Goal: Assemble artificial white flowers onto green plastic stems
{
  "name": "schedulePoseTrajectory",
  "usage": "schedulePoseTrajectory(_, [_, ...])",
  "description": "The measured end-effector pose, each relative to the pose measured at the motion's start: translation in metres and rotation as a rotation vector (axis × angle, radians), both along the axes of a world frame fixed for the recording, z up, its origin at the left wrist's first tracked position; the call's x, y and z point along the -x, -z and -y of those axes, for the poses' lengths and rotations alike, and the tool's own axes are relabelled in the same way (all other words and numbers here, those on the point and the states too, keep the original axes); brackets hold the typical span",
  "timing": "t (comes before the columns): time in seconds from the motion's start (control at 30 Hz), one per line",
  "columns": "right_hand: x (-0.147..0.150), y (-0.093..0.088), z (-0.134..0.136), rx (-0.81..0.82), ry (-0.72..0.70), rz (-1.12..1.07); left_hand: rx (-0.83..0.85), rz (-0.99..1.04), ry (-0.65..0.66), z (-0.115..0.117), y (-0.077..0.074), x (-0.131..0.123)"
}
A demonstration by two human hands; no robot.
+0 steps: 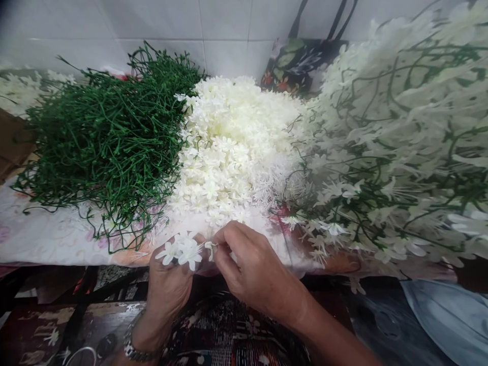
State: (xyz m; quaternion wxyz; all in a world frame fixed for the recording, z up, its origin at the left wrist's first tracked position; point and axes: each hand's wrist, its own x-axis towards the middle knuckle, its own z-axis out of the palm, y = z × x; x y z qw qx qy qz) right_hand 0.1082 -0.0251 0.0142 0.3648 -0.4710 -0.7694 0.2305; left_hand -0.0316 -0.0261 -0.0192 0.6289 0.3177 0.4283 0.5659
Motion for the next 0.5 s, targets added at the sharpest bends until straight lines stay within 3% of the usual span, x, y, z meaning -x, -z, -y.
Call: schedulePoseTrajectory(0.5, [0.001, -0.0003, -0.0014, 0.04, 0.031, -0.021, 0.029, -0.119, 0.025, -0.0038, -0.0068, -0.0013])
